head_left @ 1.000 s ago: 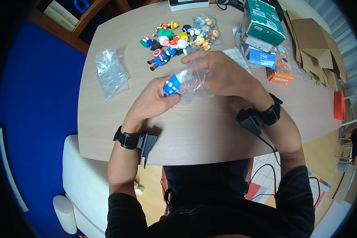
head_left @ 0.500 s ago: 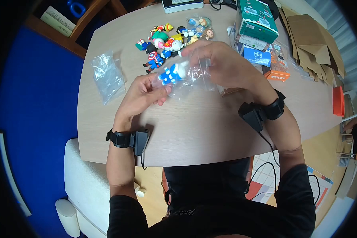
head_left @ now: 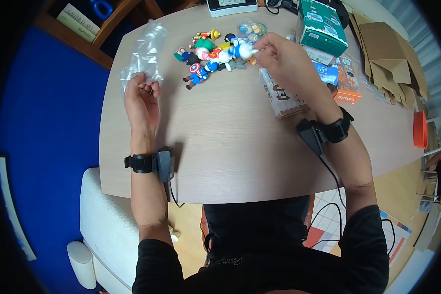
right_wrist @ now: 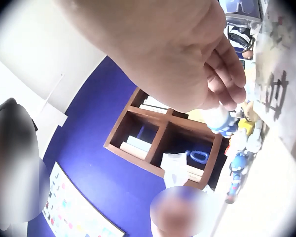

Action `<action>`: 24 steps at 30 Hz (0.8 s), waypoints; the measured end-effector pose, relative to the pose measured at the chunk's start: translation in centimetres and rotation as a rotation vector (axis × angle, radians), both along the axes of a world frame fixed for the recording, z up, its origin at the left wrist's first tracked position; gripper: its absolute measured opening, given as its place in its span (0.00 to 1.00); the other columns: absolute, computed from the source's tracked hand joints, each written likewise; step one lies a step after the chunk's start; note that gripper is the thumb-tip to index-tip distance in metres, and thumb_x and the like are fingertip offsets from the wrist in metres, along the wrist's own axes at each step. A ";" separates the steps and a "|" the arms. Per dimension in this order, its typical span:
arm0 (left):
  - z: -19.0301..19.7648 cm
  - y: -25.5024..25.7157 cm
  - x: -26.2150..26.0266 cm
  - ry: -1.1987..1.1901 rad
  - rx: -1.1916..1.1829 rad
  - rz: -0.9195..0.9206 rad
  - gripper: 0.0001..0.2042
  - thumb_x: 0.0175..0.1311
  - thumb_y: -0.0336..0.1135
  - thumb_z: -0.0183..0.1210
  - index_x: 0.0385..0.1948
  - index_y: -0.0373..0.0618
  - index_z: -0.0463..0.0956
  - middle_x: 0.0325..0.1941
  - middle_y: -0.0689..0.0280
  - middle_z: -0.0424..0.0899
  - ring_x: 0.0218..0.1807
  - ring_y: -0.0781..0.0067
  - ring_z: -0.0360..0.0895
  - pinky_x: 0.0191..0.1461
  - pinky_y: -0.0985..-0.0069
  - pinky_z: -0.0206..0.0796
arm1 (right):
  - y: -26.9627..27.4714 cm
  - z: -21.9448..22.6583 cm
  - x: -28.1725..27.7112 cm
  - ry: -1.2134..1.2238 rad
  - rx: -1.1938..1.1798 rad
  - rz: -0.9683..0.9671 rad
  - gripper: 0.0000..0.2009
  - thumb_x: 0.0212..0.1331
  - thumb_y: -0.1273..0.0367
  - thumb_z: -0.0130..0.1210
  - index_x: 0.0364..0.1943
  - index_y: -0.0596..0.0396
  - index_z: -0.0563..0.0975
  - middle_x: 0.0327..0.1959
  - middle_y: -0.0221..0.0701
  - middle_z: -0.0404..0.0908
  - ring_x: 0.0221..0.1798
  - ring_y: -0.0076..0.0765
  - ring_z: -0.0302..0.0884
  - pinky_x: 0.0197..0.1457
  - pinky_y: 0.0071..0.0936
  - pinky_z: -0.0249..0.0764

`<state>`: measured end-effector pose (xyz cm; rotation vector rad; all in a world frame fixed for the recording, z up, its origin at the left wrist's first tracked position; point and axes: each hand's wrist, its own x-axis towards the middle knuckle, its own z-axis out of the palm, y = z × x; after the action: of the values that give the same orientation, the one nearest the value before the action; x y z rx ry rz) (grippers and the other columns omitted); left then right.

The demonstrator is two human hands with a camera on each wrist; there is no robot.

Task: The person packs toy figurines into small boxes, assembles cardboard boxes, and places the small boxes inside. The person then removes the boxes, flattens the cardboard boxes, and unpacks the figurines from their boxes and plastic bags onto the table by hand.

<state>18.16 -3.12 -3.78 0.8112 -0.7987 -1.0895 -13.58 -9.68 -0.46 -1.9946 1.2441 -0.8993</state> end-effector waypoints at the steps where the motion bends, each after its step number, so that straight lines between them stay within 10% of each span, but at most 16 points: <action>1: 1.0 0.2 -1.0 0.055 0.029 0.121 0.05 0.64 0.32 0.55 0.32 0.42 0.72 0.31 0.65 0.77 0.32 0.75 0.75 0.35 0.81 0.66 | -0.1 -0.6 0.0 0.050 -0.111 0.006 0.09 0.60 0.67 0.55 0.38 0.57 0.78 0.27 0.37 0.83 0.28 0.38 0.80 0.34 0.32 0.73; 9: 0.6 0.3 -0.6 0.102 -0.018 0.261 0.07 0.62 0.31 0.57 0.38 0.40 0.72 0.38 0.62 0.80 0.46 0.65 0.80 0.49 0.73 0.74 | 0.2 -0.4 0.3 0.162 -0.149 0.074 0.11 0.58 0.67 0.58 0.43 0.55 0.79 0.32 0.40 0.84 0.35 0.44 0.83 0.39 0.36 0.75; 12: -0.1 0.4 -0.5 0.056 -0.047 0.077 0.05 0.61 0.29 0.56 0.37 0.40 0.72 0.40 0.60 0.81 0.46 0.65 0.80 0.50 0.71 0.75 | 0.4 -0.4 0.6 0.076 -0.215 0.119 0.13 0.59 0.64 0.59 0.44 0.56 0.79 0.34 0.39 0.85 0.38 0.39 0.83 0.40 0.32 0.76; 17: 1.4 2.2 -4.8 -0.153 -0.043 -0.303 0.11 0.60 0.25 0.56 0.44 0.37 0.72 0.45 0.58 0.81 0.47 0.67 0.81 0.55 0.72 0.71 | 1.8 2.2 1.4 -0.442 0.350 0.426 0.15 0.64 0.67 0.59 0.52 0.56 0.74 0.46 0.26 0.77 0.45 0.17 0.74 0.51 0.18 0.70; 19: 1.6 2.6 -5.5 -0.205 0.007 -0.440 0.25 0.61 0.23 0.58 0.62 0.32 0.65 0.51 0.55 0.82 0.51 0.69 0.80 0.60 0.71 0.69 | 1.8 2.1 1.2 -0.286 0.347 0.466 0.13 0.64 0.67 0.59 0.50 0.55 0.76 0.44 0.25 0.78 0.44 0.17 0.73 0.50 0.18 0.70; 24: 0.7 2.7 -6.5 -0.314 0.021 -0.446 0.25 0.64 0.31 0.60 0.63 0.36 0.66 0.51 0.65 0.80 0.50 0.81 0.76 0.59 0.78 0.67 | 1.5 1.3 1.1 -0.186 0.342 0.609 0.08 0.62 0.68 0.60 0.42 0.55 0.79 0.38 0.22 0.78 0.43 0.16 0.73 0.49 0.18 0.69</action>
<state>11.64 -0.40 -3.05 0.8560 -1.2770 -1.3825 -12.47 -8.18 0.85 -1.8006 0.5769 -0.5102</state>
